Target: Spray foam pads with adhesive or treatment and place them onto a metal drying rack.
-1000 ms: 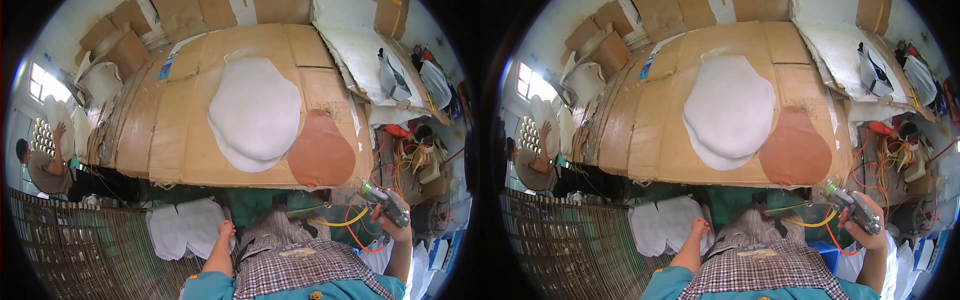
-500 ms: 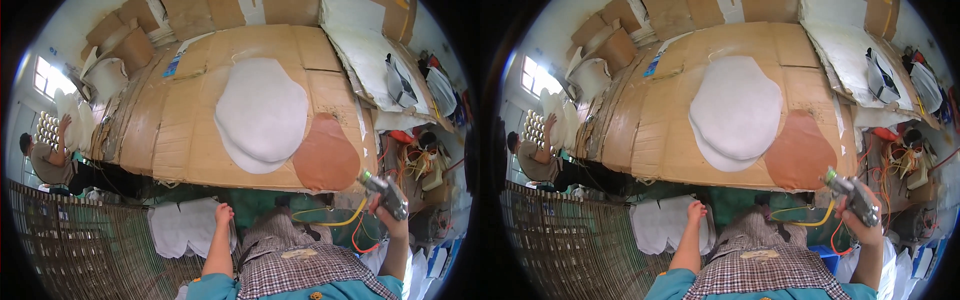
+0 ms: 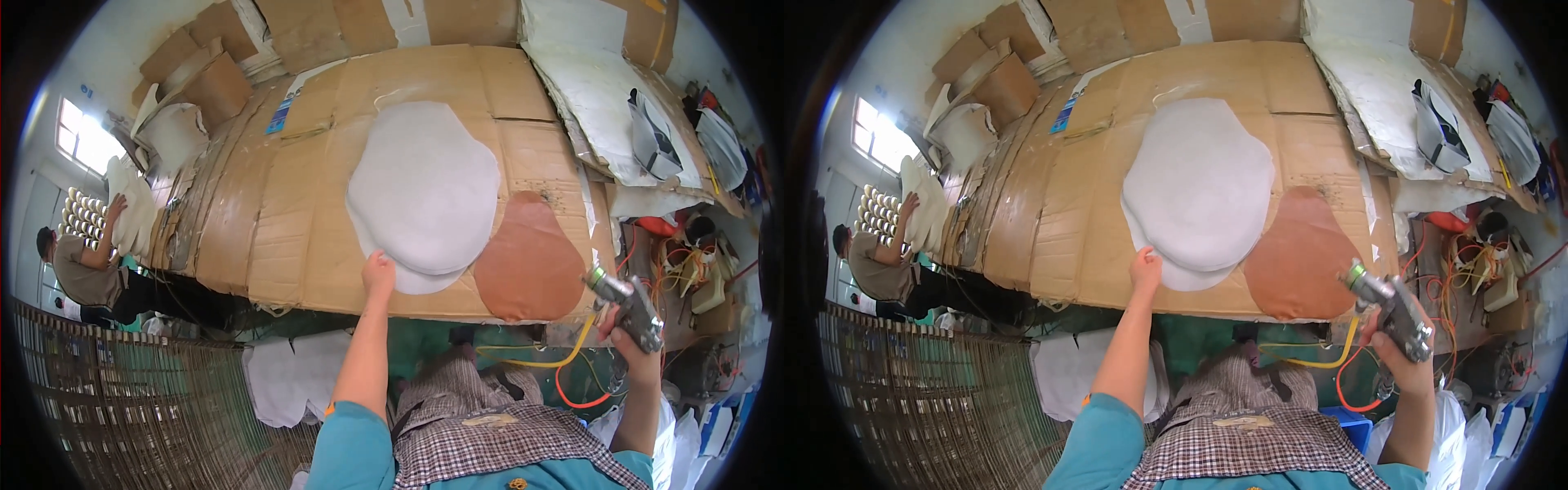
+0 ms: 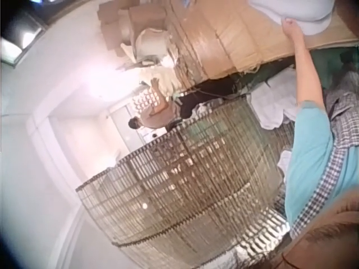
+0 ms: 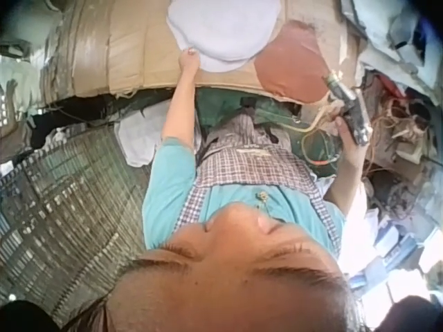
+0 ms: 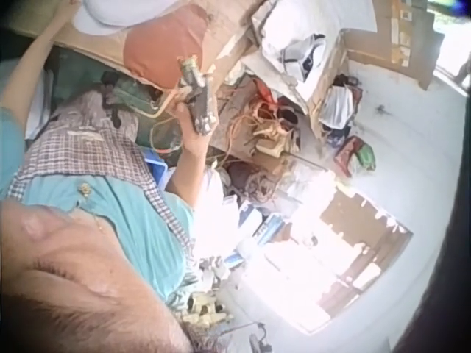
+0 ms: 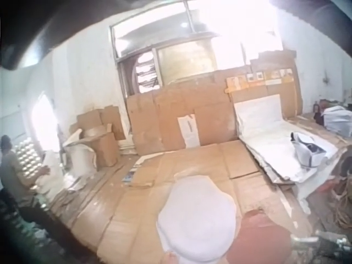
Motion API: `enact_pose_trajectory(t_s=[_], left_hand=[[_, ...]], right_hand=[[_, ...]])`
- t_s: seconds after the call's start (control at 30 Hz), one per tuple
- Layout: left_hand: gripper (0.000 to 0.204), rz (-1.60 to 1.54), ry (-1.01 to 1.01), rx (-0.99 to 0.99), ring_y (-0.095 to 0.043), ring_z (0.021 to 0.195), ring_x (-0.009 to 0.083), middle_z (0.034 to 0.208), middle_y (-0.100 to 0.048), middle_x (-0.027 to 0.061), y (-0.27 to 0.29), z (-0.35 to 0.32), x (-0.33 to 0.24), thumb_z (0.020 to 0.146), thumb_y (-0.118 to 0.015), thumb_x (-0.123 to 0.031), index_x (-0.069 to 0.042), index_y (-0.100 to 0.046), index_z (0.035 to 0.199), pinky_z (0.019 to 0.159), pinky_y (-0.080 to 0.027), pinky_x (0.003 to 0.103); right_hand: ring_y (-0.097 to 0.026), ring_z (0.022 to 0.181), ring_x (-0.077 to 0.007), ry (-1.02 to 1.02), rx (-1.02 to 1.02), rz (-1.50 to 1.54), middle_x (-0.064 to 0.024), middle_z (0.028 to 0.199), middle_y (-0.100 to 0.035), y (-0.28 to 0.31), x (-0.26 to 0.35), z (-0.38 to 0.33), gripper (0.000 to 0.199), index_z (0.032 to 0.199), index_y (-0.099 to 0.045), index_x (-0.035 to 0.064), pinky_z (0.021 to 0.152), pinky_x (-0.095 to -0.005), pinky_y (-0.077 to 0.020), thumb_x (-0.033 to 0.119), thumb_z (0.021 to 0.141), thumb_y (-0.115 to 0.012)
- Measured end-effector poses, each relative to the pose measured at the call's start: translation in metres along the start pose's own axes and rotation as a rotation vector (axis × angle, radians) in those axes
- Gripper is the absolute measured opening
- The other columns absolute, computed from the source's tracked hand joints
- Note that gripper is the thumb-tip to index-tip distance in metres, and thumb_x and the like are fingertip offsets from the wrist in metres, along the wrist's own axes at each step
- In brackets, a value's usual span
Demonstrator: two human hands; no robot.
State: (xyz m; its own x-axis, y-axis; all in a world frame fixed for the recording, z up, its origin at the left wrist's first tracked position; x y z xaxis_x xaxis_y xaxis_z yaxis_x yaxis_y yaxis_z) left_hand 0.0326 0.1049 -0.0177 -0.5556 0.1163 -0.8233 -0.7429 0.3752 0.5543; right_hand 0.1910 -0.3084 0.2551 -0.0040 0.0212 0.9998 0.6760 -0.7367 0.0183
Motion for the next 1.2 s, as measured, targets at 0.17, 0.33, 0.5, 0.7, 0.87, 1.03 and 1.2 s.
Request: enact_pose_trajectory(t_s=[0.17,0.33,0.5,0.7,0.87,1.03,1.2], left_hand=[[0.044,0.235,0.057,-0.093,-0.06,0.089,0.0303,0.093,-0.063,0.0133,-0.018,0.004,-0.048,0.075,-0.062,-0.018,-0.002,-0.052,0.115,0.08,-0.047,0.04],[0.037,0.403,0.092,-0.143,-0.059,0.095,0.0323,0.1,-0.062,0.015,-0.022,0.001,-0.06,0.076,-0.06,-0.018,-0.003,-0.054,0.109,0.082,-0.047,0.041],[0.019,0.369,0.11,-0.113,-0.06,0.09,0.0345,0.092,-0.062,0.0172,-0.026,0.012,-0.062,0.078,-0.058,-0.016,-0.003,-0.059,0.091,0.078,-0.048,0.043],[0.013,0.252,0.087,-0.184,-0.06,0.079,0.0355,0.081,-0.062,0.0177,-0.024,0.015,-0.065,0.078,-0.056,-0.014,-0.002,-0.059,0.081,0.071,-0.049,0.042],[0.016,-0.657,0.427,-0.258,-0.06,0.075,0.0263,0.087,-0.061,0.0116,-0.057,0.006,-0.056,0.076,-0.057,-0.006,-0.001,-0.054,0.091,0.067,-0.049,0.036],[0.033,-1.041,0.566,0.051,-0.057,0.09,0.0239,0.103,-0.055,0.0095,-0.059,-0.017,-0.089,0.074,-0.055,0.001,-0.004,-0.048,0.106,0.068,-0.051,0.037],[0.035,-1.414,0.131,0.175,-0.056,0.098,0.0251,0.106,-0.056,0.0092,0.016,0.015,-0.144,0.076,-0.052,0.003,-0.005,-0.048,0.11,0.077,-0.051,0.044]], right_hand=[[-0.058,0.069,-0.0156,-0.006,-0.162,-0.121,-0.0061,0.08,-0.057,0.019,-0.001,0.001,0.051,0.119,-0.048,-0.0015,0.064,-0.029,-0.0489,0.014,0.074,-0.066],[-0.06,0.069,-0.0171,-0.092,0.155,0.023,-0.0099,0.081,-0.06,0.028,-0.007,-0.009,0.064,0.128,-0.04,-0.0013,0.066,-0.0303,-0.0503,0.007,0.072,-0.07],[-0.06,0.07,-0.0177,-0.043,0.113,0.106,-0.0096,0.08,-0.059,0.006,-0.015,0.019,0.063,0.128,-0.04,-0.0011,0.066,-0.0321,-0.0501,0.007,0.073,-0.069],[-0.059,0.069,-0.0178,-0.085,0.059,0.061,-0.0091,0.076,-0.057,0.022,-0.012,0.017,0.066,0.129,-0.038,-0.0011,0.069,-0.0311,-0.0488,0.011,0.073,-0.07],[-0.059,0.068,-0.0175,0.007,0.032,0.02,-0.0089,0.077,-0.058,0.008,-0.011,0.016,0.052,0.12,-0.045,-0.003,0.068,-0.0318,-0.0489,0.012,0.075,-0.067],[-0.058,0.074,-0.0181,-0.087,-0.036,-0.08,-0.0066,0.079,-0.056,0.01,-0.021,0.023,0.048,0.115,-0.048,-0.002,0.072,-0.0335,-0.0474,0.024,0.079,-0.065],[-0.057,0.082,-0.0195,-0.079,-0.003,-0.032,-0.0083,0.085,-0.056,0.004,-0.017,0.019,0.042,0.105,-0.052,-0.0022,0.079,-0.0345,-0.0447,0.03,0.08,-0.064]])
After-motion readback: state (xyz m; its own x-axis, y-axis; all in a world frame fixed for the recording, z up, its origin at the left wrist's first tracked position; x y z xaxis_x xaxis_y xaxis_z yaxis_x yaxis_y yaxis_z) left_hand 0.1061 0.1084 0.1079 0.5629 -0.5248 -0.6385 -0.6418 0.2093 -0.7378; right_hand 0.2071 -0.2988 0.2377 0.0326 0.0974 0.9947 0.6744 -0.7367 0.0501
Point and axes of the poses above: each hand's wrist, its own z-axis towards the middle knuckle, its own y-axis out of the back of the hand, x = y × z, the point moved 1 cm from there along z, towards the middle knuckle
